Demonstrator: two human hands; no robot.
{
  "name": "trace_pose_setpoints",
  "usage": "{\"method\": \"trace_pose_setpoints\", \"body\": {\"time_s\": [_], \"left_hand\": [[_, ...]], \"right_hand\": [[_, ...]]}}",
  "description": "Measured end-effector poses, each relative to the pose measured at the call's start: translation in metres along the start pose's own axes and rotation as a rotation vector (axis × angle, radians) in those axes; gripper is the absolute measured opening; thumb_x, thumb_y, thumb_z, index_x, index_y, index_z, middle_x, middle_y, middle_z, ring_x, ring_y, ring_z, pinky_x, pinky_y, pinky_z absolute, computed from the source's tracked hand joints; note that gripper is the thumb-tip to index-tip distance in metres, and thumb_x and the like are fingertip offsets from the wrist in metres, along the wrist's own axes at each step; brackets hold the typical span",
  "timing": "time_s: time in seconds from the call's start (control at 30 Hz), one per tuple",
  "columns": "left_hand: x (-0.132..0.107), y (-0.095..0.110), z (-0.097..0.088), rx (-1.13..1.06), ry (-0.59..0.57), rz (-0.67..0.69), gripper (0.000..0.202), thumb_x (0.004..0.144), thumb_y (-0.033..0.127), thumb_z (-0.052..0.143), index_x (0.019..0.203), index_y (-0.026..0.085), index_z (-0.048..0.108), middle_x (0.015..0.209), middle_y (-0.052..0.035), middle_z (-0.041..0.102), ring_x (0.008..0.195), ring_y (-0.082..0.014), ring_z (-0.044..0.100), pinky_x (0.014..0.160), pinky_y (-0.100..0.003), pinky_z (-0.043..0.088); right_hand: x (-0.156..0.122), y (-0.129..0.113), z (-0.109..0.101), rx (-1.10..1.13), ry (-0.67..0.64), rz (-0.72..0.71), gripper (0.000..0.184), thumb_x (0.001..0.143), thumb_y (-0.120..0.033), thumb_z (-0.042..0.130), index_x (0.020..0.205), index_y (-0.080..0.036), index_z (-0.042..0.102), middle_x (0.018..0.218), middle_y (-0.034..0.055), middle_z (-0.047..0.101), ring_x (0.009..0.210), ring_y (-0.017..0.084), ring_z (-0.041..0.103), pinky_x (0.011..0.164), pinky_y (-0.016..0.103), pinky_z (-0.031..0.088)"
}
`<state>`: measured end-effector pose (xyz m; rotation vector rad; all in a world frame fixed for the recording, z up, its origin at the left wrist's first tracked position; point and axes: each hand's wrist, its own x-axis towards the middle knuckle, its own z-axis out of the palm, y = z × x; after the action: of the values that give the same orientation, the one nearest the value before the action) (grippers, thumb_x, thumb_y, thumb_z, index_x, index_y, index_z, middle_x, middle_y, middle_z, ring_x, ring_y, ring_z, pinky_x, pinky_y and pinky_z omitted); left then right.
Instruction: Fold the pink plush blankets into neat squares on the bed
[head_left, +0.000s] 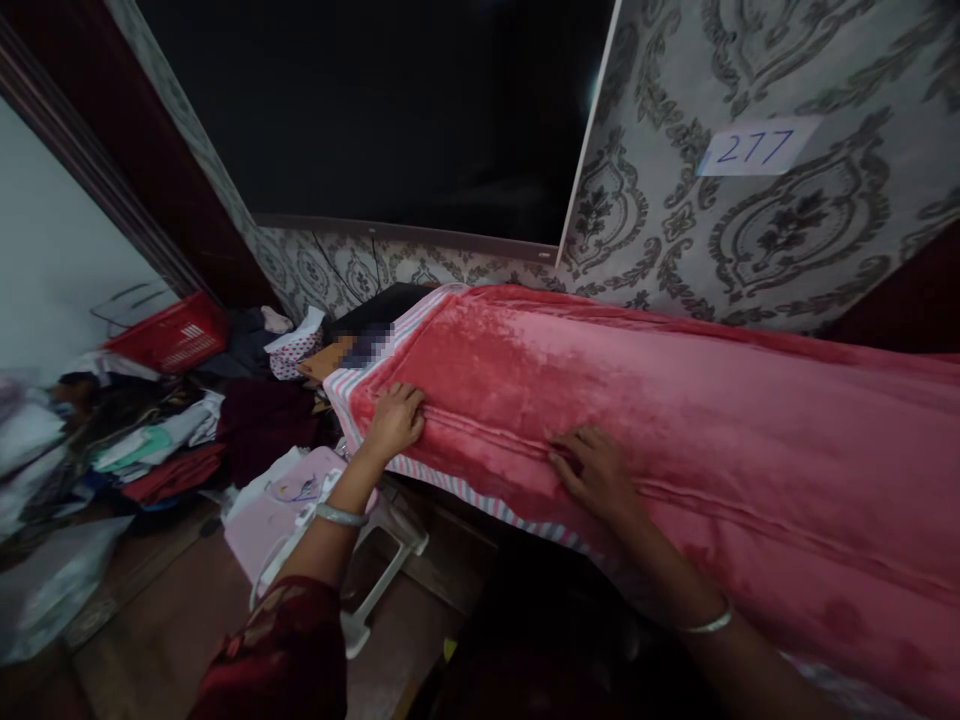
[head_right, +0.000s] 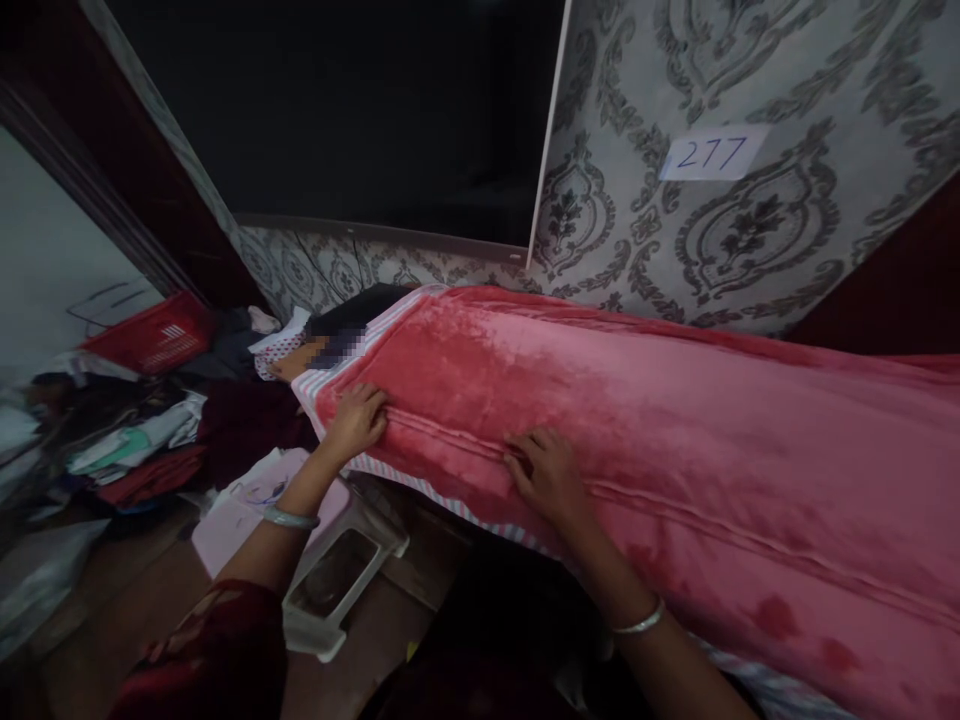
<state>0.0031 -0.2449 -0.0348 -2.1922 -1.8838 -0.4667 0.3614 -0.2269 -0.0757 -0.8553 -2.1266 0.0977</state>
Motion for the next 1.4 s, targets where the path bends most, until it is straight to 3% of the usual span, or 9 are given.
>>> {"method": "trace_pose_setpoints", "body": {"time_s": [0.17, 0.33, 0.47, 0.67, 0.8, 0.93, 1.1, 1.23, 1.4], "left_hand": [[-0.003, -0.015, -0.011, -0.104, 0.109, -0.041, 0.023, 0.08, 0.02, 0.048, 0.091, 0.018, 0.068, 0.088, -0.0094, 0.066, 0.089, -0.0255, 0.061, 0.087, -0.041, 0.049], [0.013, -0.012, -0.014, 0.002, 0.133, -0.152, 0.052, 0.094, 0.036, 0.042, 0.139, 0.012, 0.056, 0.145, -0.0177, 0.055, 0.138, -0.0317, 0.045, 0.114, -0.049, 0.036], [0.013, -0.007, 0.006, 0.073, -0.052, -0.232, 0.056, 0.095, 0.041, 0.043, 0.145, 0.017, 0.053, 0.157, -0.0169, 0.043, 0.149, -0.0381, 0.031, 0.118, -0.064, 0.024], [0.01, -0.021, 0.011, -0.128, -0.021, -0.303, 0.047, 0.091, 0.037, 0.051, 0.133, 0.02, 0.064, 0.155, -0.0168, 0.046, 0.148, -0.0366, 0.034, 0.118, -0.06, 0.028], [0.013, -0.034, -0.005, -0.366, 0.149, -0.547, 0.035, 0.083, 0.032, 0.057, 0.112, 0.017, 0.07, 0.136, -0.0184, 0.061, 0.132, -0.034, 0.053, 0.114, -0.048, 0.037], [0.023, -0.048, -0.017, -0.473, 0.174, -0.742, 0.024, 0.07, 0.027, 0.068, 0.093, 0.018, 0.068, 0.098, -0.0153, 0.073, 0.113, -0.036, 0.065, 0.099, -0.044, 0.048], [0.035, -0.058, -0.031, -0.733, 0.129, -0.966, 0.023, 0.063, 0.029, 0.078, 0.062, 0.022, 0.055, 0.048, -0.0018, 0.053, 0.067, -0.0293, 0.067, 0.057, -0.034, 0.051], [0.037, -0.048, -0.041, -0.975, 0.105, -1.04, 0.031, 0.066, 0.029, 0.079, 0.056, 0.021, 0.05, 0.044, -0.0007, 0.049, 0.048, -0.0215, 0.057, 0.044, -0.031, 0.047], [0.057, -0.019, -0.059, -1.124, 0.182, -0.946, 0.016, 0.071, 0.021, 0.073, 0.067, 0.017, 0.058, 0.06, -0.0023, 0.061, 0.061, -0.0203, 0.065, 0.057, -0.033, 0.057]], "right_hand": [[0.0, -0.002, -0.003, -0.016, 0.066, -0.015, 0.025, 0.099, -0.032, 0.051, 0.1, -0.019, 0.072, 0.091, 0.0097, 0.068, 0.088, 0.024, 0.06, 0.08, 0.039, 0.048], [-0.001, -0.002, 0.001, -0.127, -0.084, -0.059, 0.04, 0.097, -0.035, 0.055, 0.133, -0.02, 0.064, 0.137, 0.0128, 0.063, 0.127, 0.031, 0.053, 0.104, 0.051, 0.042], [-0.004, -0.001, 0.004, -0.042, -0.126, -0.089, 0.028, 0.098, -0.03, 0.055, 0.119, -0.022, 0.071, 0.128, 0.0096, 0.07, 0.121, 0.027, 0.06, 0.103, 0.048, 0.045], [0.0, -0.01, 0.0, 0.072, -0.028, -0.097, 0.019, 0.097, -0.025, 0.054, 0.101, -0.021, 0.072, 0.104, 0.0086, 0.075, 0.097, 0.023, 0.066, 0.09, 0.044, 0.052], [0.003, -0.012, 0.002, 0.084, 0.0, -0.095, 0.016, 0.096, -0.023, 0.054, 0.101, -0.021, 0.069, 0.1, 0.0077, 0.074, 0.094, 0.023, 0.066, 0.091, 0.046, 0.052], [0.003, -0.01, 0.006, 0.099, 0.009, -0.095, 0.015, 0.095, -0.022, 0.055, 0.101, -0.021, 0.068, 0.099, 0.0074, 0.073, 0.094, 0.023, 0.066, 0.088, 0.044, 0.052], [0.004, -0.01, 0.007, 0.121, -0.001, -0.085, 0.015, 0.096, -0.021, 0.054, 0.098, -0.02, 0.069, 0.099, 0.007, 0.073, 0.092, 0.022, 0.065, 0.088, 0.043, 0.052], [0.006, -0.01, 0.007, 0.14, -0.009, -0.056, 0.015, 0.095, -0.021, 0.056, 0.098, -0.02, 0.07, 0.098, 0.0066, 0.073, 0.092, 0.021, 0.065, 0.087, 0.042, 0.052], [0.009, -0.011, 0.008, 0.133, -0.006, -0.019, 0.014, 0.091, -0.021, 0.058, 0.097, -0.021, 0.071, 0.097, 0.0064, 0.074, 0.093, 0.022, 0.065, 0.091, 0.043, 0.051]]}}
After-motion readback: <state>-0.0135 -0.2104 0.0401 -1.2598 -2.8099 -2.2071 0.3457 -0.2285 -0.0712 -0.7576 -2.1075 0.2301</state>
